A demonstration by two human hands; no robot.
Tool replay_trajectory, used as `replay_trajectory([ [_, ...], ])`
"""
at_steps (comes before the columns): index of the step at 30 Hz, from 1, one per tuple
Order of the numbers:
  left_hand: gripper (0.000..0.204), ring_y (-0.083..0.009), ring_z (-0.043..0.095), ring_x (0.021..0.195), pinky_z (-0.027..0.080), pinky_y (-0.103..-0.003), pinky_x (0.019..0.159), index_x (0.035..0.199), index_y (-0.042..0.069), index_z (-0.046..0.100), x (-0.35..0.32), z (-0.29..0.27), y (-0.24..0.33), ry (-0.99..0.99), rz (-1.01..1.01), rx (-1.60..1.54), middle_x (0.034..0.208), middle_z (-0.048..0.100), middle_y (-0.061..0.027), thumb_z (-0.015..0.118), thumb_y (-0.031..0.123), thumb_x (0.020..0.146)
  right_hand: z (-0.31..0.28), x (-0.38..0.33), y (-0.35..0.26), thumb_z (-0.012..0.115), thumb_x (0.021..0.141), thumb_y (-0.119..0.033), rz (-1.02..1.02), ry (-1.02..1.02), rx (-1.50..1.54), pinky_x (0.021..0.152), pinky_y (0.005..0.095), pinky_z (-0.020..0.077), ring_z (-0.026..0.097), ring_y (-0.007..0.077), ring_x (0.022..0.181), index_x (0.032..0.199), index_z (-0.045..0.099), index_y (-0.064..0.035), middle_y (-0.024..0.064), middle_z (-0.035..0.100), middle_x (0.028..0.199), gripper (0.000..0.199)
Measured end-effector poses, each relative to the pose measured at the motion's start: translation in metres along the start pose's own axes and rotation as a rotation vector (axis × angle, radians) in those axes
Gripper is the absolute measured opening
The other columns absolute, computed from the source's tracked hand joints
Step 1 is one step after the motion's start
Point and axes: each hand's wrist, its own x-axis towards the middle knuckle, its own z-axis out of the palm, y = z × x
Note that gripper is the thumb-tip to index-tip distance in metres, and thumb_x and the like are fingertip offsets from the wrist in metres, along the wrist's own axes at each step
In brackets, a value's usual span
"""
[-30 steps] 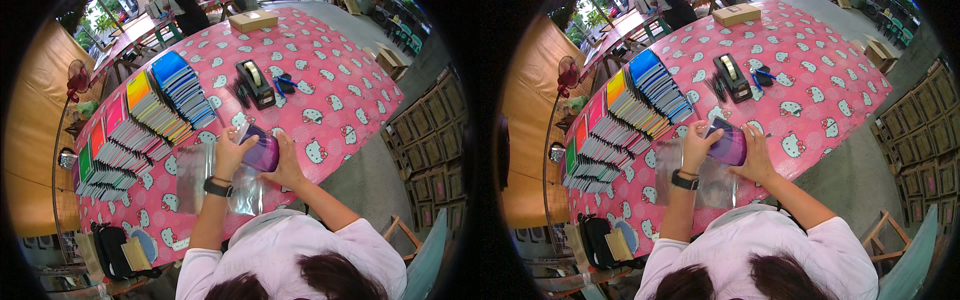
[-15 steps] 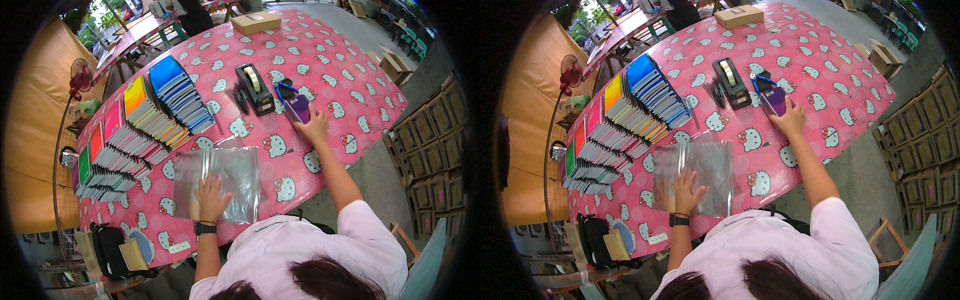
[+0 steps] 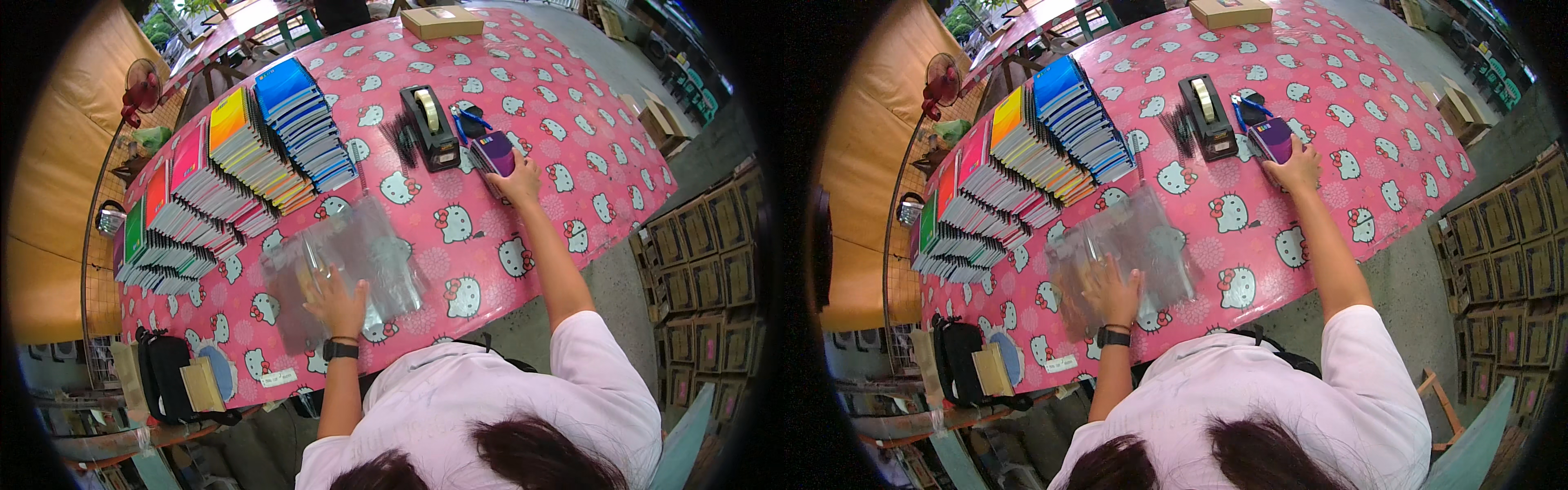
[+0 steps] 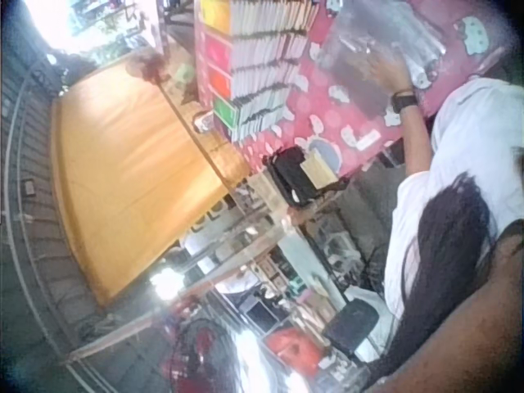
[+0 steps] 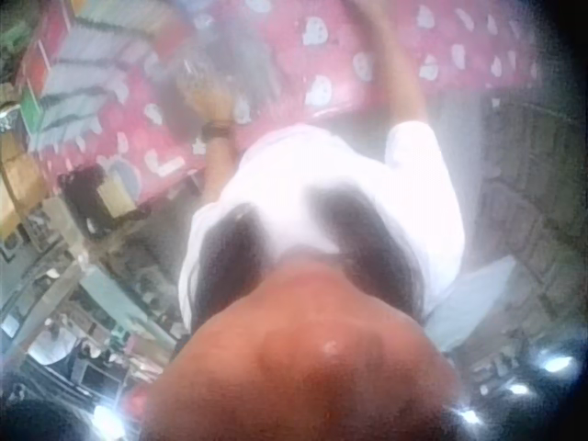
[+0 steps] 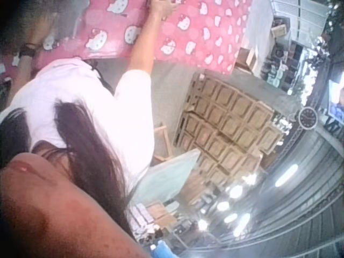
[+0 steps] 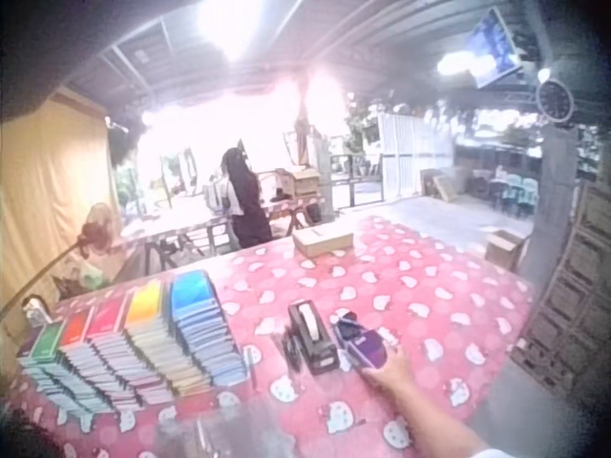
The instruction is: The person organizes a set of notebooks by color, places them into a clear plastic bag, and then seals the bag using adhesive tape.
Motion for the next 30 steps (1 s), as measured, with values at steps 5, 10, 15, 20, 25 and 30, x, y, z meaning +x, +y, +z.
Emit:
replay_trajectory([
  [5, 0.059, -0.0395, 0.019, 0.131, 0.015, -0.064, 0.099, 0.129, 0.014, 0.044, 0.001, -0.008, -0.041, 0.186, -0.043, -0.160, 0.143, 0.025, -0.0157, 0.055, 0.046, 0.080, -0.002, 0.000, 0.027, 0.072, 0.059, -0.048, 0.021, 0.139, -0.057, 0.092, 0.0522, 0.0369, 0.037, 0.0387, 0.116, 0.132, 0.039, -0.0163, 0.0227, 0.039, 0.126, 0.087],
  [10, 0.051, -0.0391, 0.020, 0.130, 0.016, -0.062, 0.099, 0.122, 0.012, 0.049, -0.011, -0.005, -0.084, 0.280, -0.020, -0.284, 0.143, 0.025, -0.0163, 0.058, 0.039, 0.079, 0.011, 0.004, 0.019, 0.071, 0.061, -0.046, -0.081, 0.090, -0.173, 0.097, 0.0500, 0.0330, 0.033, 0.0435, 0.121, 0.133, 0.035, -0.0120, 0.0262, 0.036, 0.130, 0.088],
  [15, 0.050, -0.0388, 0.022, 0.130, 0.018, -0.060, 0.100, 0.121, 0.012, 0.050, -0.002, -0.029, -0.084, 0.325, -0.005, -0.435, 0.141, 0.029, -0.0166, 0.062, 0.032, 0.077, -0.002, 0.008, 0.029, 0.072, 0.060, -0.046, -0.115, 0.040, -0.261, 0.100, 0.0506, 0.0286, 0.034, 0.0428, 0.121, 0.136, 0.030, -0.0121, 0.0264, 0.038, 0.130, 0.092],
  [20, 0.047, -0.0383, 0.025, 0.128, 0.021, -0.055, 0.101, 0.116, 0.011, 0.053, -0.010, -0.045, -0.137, 0.363, -0.065, -0.501, 0.139, 0.032, -0.0169, 0.066, 0.022, 0.072, -0.037, -0.043, -0.148, 0.070, 0.069, -0.020, -0.632, 0.273, 0.211, 0.094, 0.0422, 0.0358, 0.046, 0.0322, 0.110, 0.121, 0.049, -0.0080, 0.0174, 0.052, 0.119, 0.058],
  [25, 0.042, -0.0378, 0.031, 0.124, 0.024, -0.048, 0.102, 0.110, 0.010, 0.057, -0.031, -0.056, -0.204, 0.444, -0.063, -0.543, 0.134, 0.037, -0.0176, 0.066, 0.014, 0.069, -0.054, -0.158, -0.371, 0.062, 0.074, -0.005, -1.177, -0.121, 0.769, 0.083, 0.0363, 0.0427, 0.056, 0.0299, 0.090, 0.090, 0.062, -0.0030, 0.0130, 0.061, 0.090, 0.017],
  [30, 0.038, -0.0363, 0.038, 0.118, 0.029, -0.046, 0.100, 0.106, 0.007, 0.059, -0.042, -0.072, -0.250, 0.440, -0.123, -0.602, 0.126, 0.045, -0.0185, 0.066, 0.009, 0.068, -0.040, -0.223, -0.486, 0.061, 0.074, -0.010, -1.500, -0.328, 0.715, 0.081, 0.0396, 0.0439, 0.054, 0.0305, 0.093, 0.091, 0.062, -0.0044, 0.0127, 0.061, 0.091, 0.018],
])
